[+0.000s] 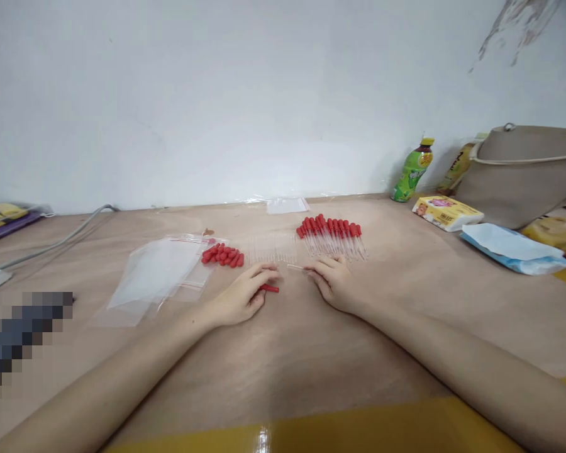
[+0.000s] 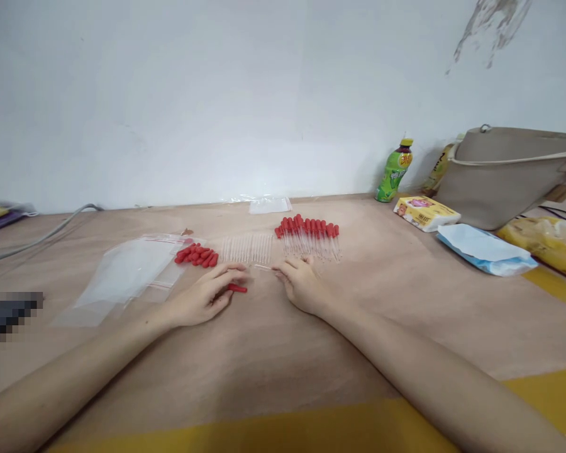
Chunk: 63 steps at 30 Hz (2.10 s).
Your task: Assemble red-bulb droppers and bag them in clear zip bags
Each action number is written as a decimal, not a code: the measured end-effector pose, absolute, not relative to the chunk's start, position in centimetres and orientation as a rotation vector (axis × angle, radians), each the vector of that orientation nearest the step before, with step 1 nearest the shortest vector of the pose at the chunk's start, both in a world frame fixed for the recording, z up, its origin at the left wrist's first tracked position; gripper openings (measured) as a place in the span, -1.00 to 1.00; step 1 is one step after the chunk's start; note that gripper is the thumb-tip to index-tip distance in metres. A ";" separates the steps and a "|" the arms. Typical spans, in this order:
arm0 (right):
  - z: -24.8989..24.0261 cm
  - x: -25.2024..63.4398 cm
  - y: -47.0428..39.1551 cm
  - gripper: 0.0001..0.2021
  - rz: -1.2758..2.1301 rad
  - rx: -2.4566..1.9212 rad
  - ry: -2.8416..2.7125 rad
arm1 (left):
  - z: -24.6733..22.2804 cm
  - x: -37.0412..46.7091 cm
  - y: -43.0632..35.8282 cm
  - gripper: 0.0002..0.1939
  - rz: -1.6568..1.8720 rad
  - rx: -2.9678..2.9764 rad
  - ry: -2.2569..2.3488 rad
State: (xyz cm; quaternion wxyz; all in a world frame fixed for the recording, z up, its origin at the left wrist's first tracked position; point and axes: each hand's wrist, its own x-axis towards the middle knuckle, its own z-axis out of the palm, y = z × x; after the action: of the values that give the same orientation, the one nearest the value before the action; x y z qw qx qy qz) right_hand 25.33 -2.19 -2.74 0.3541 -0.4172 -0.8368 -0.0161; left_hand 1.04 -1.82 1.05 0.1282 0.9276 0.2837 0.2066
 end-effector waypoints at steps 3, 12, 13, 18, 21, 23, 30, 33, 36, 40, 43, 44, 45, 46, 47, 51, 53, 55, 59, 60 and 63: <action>-2.2 25.2 -2.5 -0.83 -0.034 -1.046 -2.151 | 0.1 0.9 -1.6 -0.63 0.672 2.680 0.917; -2.2 24.7 -3.0 -0.88 -0.024 -0.927 -2.163 | -1.0 1.9 -1.5 -0.82 0.966 2.505 1.023; -2.2 24.7 -3.1 -0.87 -0.016 -0.923 -2.163 | -0.9 2.0 -1.5 -0.82 0.986 2.460 1.026; -2.0 24.3 -3.4 -0.84 0.022 -0.923 -2.190 | -0.9 2.1 -1.7 -0.82 0.982 2.350 1.018; -1.8 24.1 -3.5 -0.84 0.043 -0.931 -2.204 | -1.1 2.2 -1.8 -0.81 0.958 2.278 1.037; -1.7 23.9 -3.5 -0.84 0.065 -0.933 -2.198 | -1.2 2.2 -1.8 -0.80 0.954 2.202 1.036; -1.6 23.8 -3.6 -0.87 0.090 -0.906 -2.154 | -1.0 2.5 -2.0 -0.81 0.996 2.087 0.996; -1.6 24.0 -3.6 -0.86 0.111 -0.897 -2.190 | -1.0 2.4 -2.1 -0.80 1.002 2.075 0.993; -1.5 24.2 -3.4 -0.83 0.142 -0.887 -2.255 | -1.1 2.3 -2.1 -0.80 0.986 2.082 0.976; -1.0 24.4 -3.2 -0.81 0.103 -0.897 -2.300 | -1.1 2.1 -2.3 -0.81 0.901 2.125 0.956; -0.8 24.4 -3.3 -0.80 -0.019 -0.905 -2.299 | -0.8 2.2 -2.5 -0.81 0.874 2.167 0.974; -0.7 24.3 -3.3 -0.80 -0.068 -0.910 -2.302 | -0.7 2.2 -2.6 -0.81 0.874 2.186 0.983; -0.7 24.2 -3.4 -0.80 -0.113 -0.917 -2.307 | -0.6 2.2 -2.6 -0.81 0.880 2.210 0.990; -0.7 24.1 -3.5 -0.79 -0.149 -0.925 -2.311 | -0.6 2.2 -2.6 -0.82 0.894 2.237 0.996; -0.7 24.0 -3.6 -0.79 -0.174 -0.934 -2.315 | -0.5 2.3 -2.7 -0.83 0.911 2.264 1.002; -0.8 23.6 -3.9 -0.76 -0.189 -0.940 -2.325 | -0.6 2.3 -2.7 -0.86 0.913 2.354 0.976; -0.9 23.5 -3.8 -0.75 -0.173 -0.941 -2.334 | -0.7 2.3 -2.7 -0.86 0.884 2.376 0.947; -1.0 23.4 -3.8 -0.74 -0.152 -0.946 -2.345 | -0.8 2.3 -2.7 -0.86 0.865 2.391 0.926; -1.1 23.1 -3.8 -0.71 -0.108 -0.945 -2.371 | -0.8 2.2 -2.8 -0.87 0.868 2.418 0.899; -1.1 23.0 -3.8 -0.71 -0.097 -0.946 -2.375 | -0.9 2.2 -2.8 -0.87 0.869 2.424 0.895; -1.2 22.9 -3.9 -0.70 -0.067 -0.955 -2.385 | -0.9 2.1 -2.7 -0.86 0.860 2.442 0.886</action>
State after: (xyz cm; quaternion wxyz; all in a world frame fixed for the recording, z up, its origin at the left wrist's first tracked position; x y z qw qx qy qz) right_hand 22.87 -3.87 -1.18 0.2819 -0.3565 -0.8904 -0.0249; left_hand 2.08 -2.71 -0.93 0.2010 0.8742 0.3172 0.3077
